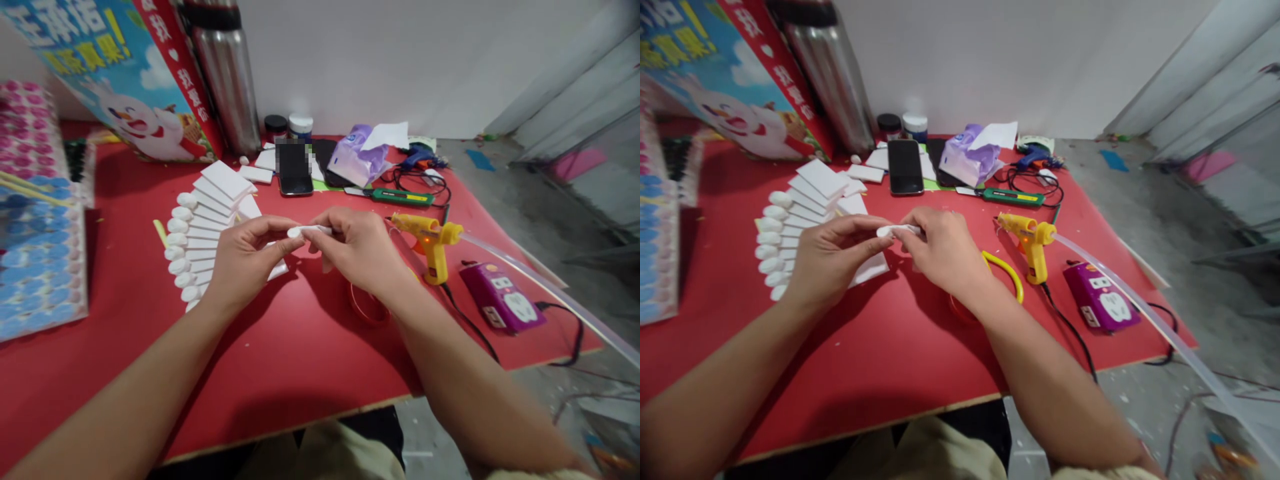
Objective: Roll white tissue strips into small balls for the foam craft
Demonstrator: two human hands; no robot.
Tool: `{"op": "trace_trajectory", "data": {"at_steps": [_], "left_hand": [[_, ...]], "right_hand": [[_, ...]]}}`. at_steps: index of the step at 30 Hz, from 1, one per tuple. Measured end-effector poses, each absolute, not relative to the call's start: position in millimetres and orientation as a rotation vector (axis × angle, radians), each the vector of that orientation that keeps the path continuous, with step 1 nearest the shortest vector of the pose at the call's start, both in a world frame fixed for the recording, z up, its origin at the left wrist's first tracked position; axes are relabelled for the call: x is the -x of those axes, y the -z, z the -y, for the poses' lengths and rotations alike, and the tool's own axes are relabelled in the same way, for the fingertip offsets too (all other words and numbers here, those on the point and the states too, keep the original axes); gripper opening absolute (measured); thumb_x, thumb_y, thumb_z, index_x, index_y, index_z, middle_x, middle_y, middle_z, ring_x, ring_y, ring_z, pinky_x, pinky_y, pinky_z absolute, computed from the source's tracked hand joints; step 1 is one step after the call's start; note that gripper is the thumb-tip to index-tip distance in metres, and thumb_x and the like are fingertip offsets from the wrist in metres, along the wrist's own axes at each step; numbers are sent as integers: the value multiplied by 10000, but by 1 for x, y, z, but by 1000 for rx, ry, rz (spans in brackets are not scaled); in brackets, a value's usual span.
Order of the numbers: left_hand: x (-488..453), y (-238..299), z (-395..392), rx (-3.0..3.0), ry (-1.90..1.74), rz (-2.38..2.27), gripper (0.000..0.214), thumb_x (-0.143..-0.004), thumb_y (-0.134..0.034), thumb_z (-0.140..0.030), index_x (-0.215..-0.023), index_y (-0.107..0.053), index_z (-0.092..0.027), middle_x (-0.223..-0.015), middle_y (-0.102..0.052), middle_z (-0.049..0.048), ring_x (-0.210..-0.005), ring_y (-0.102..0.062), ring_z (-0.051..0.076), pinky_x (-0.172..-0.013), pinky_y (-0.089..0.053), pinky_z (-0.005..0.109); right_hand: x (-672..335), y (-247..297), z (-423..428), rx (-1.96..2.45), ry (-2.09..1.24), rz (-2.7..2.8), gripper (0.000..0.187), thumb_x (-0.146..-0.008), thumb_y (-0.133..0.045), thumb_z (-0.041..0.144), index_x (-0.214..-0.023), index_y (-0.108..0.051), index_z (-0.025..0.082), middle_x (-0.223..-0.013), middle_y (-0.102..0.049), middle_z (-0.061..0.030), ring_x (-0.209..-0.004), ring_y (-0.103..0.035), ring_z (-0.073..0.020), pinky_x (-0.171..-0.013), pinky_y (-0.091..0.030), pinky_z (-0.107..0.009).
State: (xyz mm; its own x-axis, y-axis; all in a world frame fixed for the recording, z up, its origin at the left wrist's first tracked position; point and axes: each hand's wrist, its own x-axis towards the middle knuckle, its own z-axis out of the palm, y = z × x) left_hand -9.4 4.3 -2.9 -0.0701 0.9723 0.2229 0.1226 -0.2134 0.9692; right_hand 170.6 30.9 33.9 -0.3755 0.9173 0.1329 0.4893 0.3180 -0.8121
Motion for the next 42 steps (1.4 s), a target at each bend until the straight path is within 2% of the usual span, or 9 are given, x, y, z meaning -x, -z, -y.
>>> {"op": "trace_trajectory", "data": {"at_steps": [5, 15, 18, 23, 26, 30, 34, 38, 42], "left_hand": [[7, 0, -2, -1283, -1365, -1245, 209, -744, -873, -319, -894, -794, -196, -874, -791, 50, -803, -725, 203, -739, -586, 318], [10, 1, -5, -1229, -1323, -1215, 277, -654, -929, -322, -839, -779, -179, -762, -759, 39, -657, -694, 174, -627, -577, 293], [12, 1, -6, -1272, -1335, -1219, 241, -690, -905, -313, -872, -802, -193, -796, -768, 45, -710, -705, 190, -660, -581, 307], [17, -1, -6, -1433, -1402, -1275, 169, -743, -871, -289, -889, -807, -231, -853, -769, 24, -804, -696, 186, -773, -567, 314], [17, 0, -7, -1505, -1366, -1297, 156, -762, -859, -302, -896, -811, -237, -862, -771, 23, -807, -688, 186, -774, -550, 311], [16, 2, -7, -1556, -1357, -1294, 149, -771, -848, -296, -907, -818, -242, -890, -781, 28, -840, -695, 196, -785, -542, 308], [16, 1, -7, -1550, -1342, -1309, 166, -766, -856, -308, -911, -822, -235, -885, -786, 34, -826, -697, 192, -776, -541, 301], [15, 1, -7, -1479, -1359, -1291, 196, -737, -880, -313, -890, -819, -207, -870, -788, 44, -804, -699, 183, -753, -547, 286], [13, 2, -7, -1365, -1366, -1263, 222, -716, -895, -304, -892, -817, -195, -847, -787, 37, -758, -697, 167, -713, -555, 269]], "right_hand": [[-167, -31, -25, 1181, -574, 2079, 121, -919, -633, 223, -822, -675, 165, -692, -656, -5, -608, -517, -116, -608, -341, -260], [-172, -23, -26, 1059, -360, 2346, 175, -957, -517, 214, -919, -681, 165, -805, -729, -64, -694, -586, -168, -672, -362, -300], [-170, -27, -25, 1066, -597, 2235, 173, -962, -548, 249, -905, -691, 170, -817, -731, -63, -703, -618, -163, -677, -410, -288], [-170, -34, -35, 1054, -1786, 1495, 440, -965, -554, 601, -999, -644, 172, -822, -737, -85, -632, -693, -184, -584, -544, -294], [-173, -32, -44, 1021, -2135, 1191, 428, -985, -534, 578, -984, -631, 161, -760, -724, -79, -563, -644, -164, -499, -538, -277], [-173, -33, -43, 1054, -2141, 1133, 308, -931, -688, 441, -848, -640, 148, -692, -632, -3, -464, -448, -74, -405, -427, -204], [-174, -37, -39, 1023, -2100, 1149, 328, -806, -834, 400, -785, -647, 131, -696, -554, 30, -492, -378, -43, -420, -400, -189], [-176, -35, -39, 981, -2009, 1274, 288, -787, -837, 363, -844, -699, 117, -683, -526, 42, -506, -357, -39, -457, -413, -199], [-176, -34, -39, 1053, -1734, 1541, 257, -835, -777, 349, -971, -737, 133, -606, -545, 44, -505, -466, -75, -502, -430, -224]]}}
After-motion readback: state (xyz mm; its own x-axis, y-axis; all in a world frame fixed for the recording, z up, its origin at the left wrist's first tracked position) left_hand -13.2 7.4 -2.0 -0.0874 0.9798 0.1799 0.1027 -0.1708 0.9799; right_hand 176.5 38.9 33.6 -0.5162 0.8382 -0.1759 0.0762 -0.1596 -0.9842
